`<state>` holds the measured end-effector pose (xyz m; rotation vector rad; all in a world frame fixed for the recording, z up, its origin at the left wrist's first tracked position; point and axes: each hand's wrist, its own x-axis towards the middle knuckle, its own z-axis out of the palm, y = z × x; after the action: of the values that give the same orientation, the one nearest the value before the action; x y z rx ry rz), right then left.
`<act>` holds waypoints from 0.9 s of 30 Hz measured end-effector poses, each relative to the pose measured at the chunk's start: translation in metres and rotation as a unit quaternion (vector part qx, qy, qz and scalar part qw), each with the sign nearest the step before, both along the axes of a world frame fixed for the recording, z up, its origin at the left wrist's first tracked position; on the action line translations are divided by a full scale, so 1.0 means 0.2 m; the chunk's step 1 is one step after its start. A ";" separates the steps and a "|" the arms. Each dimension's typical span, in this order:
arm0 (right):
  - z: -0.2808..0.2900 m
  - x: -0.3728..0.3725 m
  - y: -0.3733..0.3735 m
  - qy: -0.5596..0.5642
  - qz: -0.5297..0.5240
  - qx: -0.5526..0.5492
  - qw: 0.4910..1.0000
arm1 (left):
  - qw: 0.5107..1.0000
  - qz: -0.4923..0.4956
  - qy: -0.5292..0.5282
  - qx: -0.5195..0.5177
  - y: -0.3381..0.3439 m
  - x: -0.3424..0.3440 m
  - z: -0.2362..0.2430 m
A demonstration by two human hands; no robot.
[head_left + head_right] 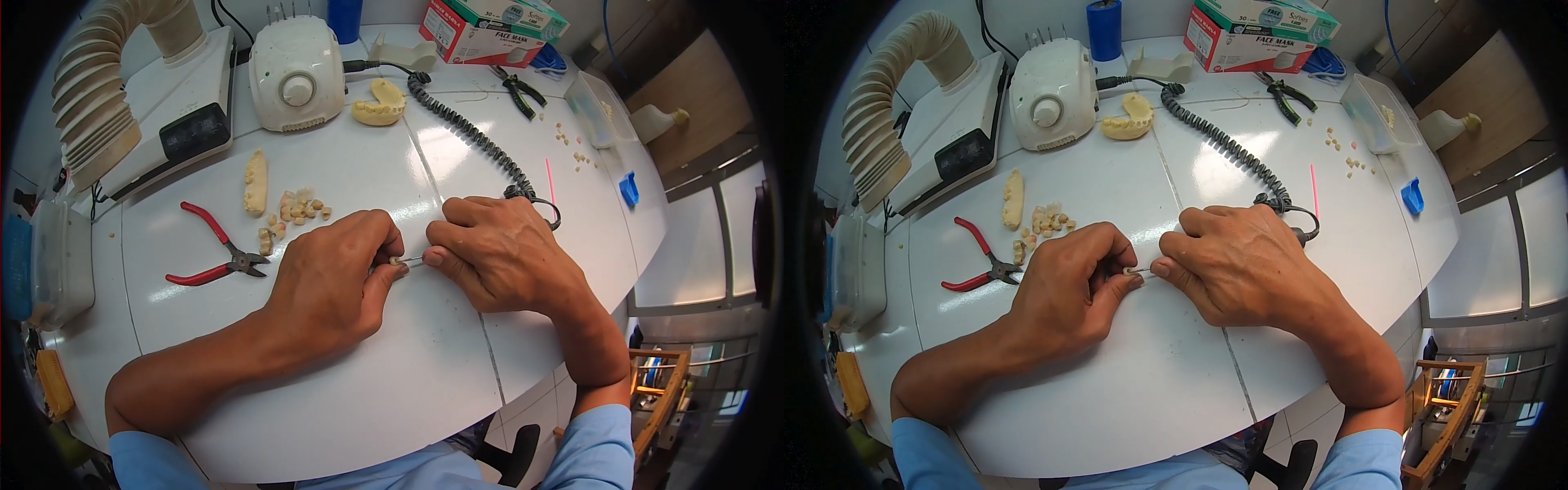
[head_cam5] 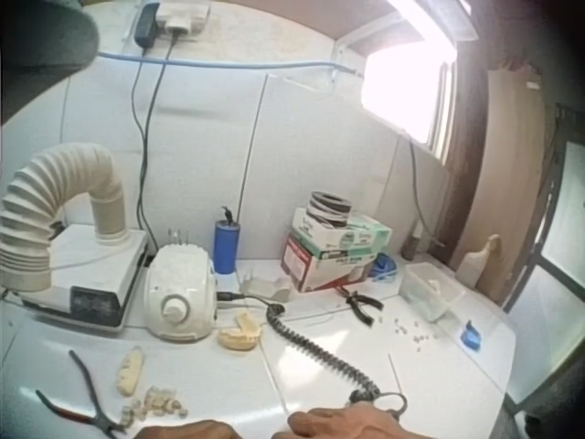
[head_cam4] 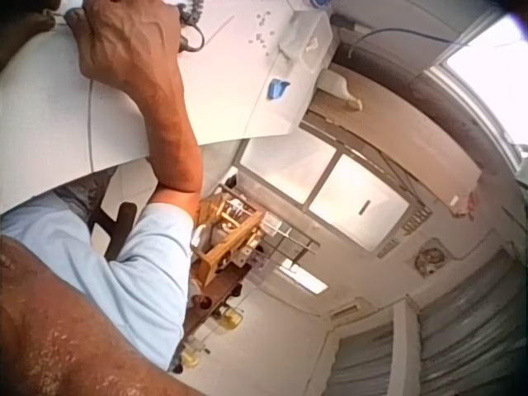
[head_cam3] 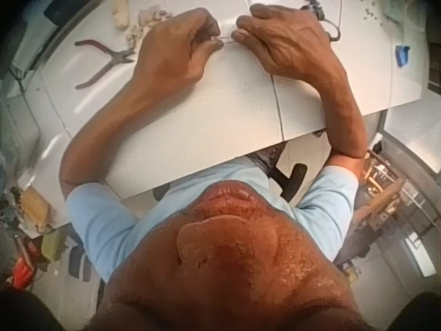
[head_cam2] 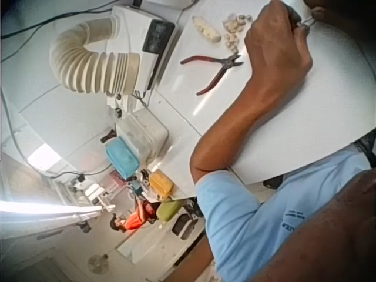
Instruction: Adjusting and cleaning a dental prosthetic crown using a manual tool and pliers.
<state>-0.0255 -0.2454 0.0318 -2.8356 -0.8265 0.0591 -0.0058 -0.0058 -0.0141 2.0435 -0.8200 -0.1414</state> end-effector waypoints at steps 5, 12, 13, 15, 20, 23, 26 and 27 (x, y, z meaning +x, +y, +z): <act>-0.01 -0.01 0.00 0.004 -0.005 0.003 1.000 | 1.000 -0.002 -0.004 0.002 0.00 0.00 0.00; -0.02 -0.01 -0.01 -0.011 -0.007 0.012 1.000 | 1.000 0.017 0.015 -0.005 0.00 0.01 0.01; -0.02 -0.01 -0.01 -0.011 -0.012 -0.001 1.000 | 1.000 0.016 0.015 -0.005 0.00 0.01 0.01; -0.02 -0.01 -0.01 -0.017 -0.007 0.016 1.000 | 1.000 0.020 0.017 -0.005 0.00 0.00 0.01; -0.03 -0.01 0.00 -0.029 0.002 0.024 0.999 | 1.000 0.020 0.018 -0.001 0.00 0.01 0.01; -0.03 -0.01 0.00 -0.023 -0.001 0.018 1.000 | 1.000 0.020 0.016 -0.004 0.00 0.01 0.01; -0.03 -0.01 0.00 -0.019 -0.005 0.014 1.000 | 1.000 0.019 0.012 -0.003 0.00 0.01 0.01; -0.03 -0.02 0.00 -0.023 -0.004 0.016 1.000 | 1.000 0.019 0.011 -0.001 0.00 0.01 0.01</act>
<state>-0.0285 -0.2447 0.0257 -2.8197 -0.8175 -0.0196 -0.0037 -0.0064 -0.0121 2.0506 -0.7678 -0.1418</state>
